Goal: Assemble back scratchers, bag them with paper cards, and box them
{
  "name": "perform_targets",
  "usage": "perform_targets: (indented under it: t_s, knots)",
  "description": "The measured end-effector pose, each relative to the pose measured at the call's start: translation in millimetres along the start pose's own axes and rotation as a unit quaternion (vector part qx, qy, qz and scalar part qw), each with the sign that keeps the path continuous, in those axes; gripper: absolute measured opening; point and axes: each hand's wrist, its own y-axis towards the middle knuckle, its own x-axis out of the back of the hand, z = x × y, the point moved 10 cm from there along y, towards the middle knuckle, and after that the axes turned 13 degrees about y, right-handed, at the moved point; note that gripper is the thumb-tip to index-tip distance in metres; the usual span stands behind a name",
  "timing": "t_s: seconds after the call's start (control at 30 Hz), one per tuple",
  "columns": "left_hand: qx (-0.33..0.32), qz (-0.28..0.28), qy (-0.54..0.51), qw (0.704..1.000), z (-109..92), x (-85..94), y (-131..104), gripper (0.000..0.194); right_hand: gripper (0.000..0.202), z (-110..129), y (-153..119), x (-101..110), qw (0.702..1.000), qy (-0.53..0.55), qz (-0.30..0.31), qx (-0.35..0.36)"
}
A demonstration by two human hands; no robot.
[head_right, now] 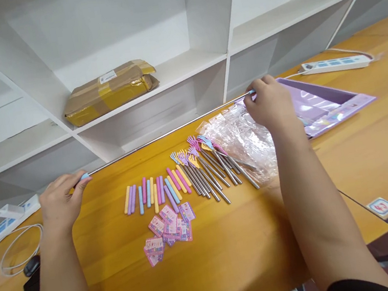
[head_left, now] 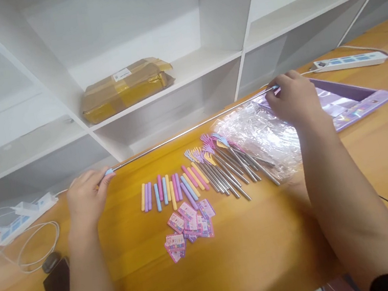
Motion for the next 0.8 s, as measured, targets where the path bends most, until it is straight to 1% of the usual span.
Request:
perform_targets:
  t_s: [0.27,0.4,0.63,0.8]
  knots:
    - [-0.002,0.000,-0.015,1.000,-6.2,-1.9,0.5,0.031,0.025,-9.1,2.6,1.4,1.000,-0.002,-0.013,-0.002]
    - [0.007,0.013,-0.025,1.000,-7.0,-2.7,0.8,0.030,0.026,-12.7,3.9,2.8,1.000,0.001,-0.014,-0.003]
    - [0.012,0.027,-0.023,0.999,-10.5,2.9,2.7,0.033,0.026,-12.6,2.4,6.1,1.000,-0.002,-0.016,-0.005]
    - [0.020,0.031,-0.020,0.999,-9.2,4.2,3.4,0.033,0.024,-10.5,2.2,3.5,1.000,0.006,-0.004,-0.004]
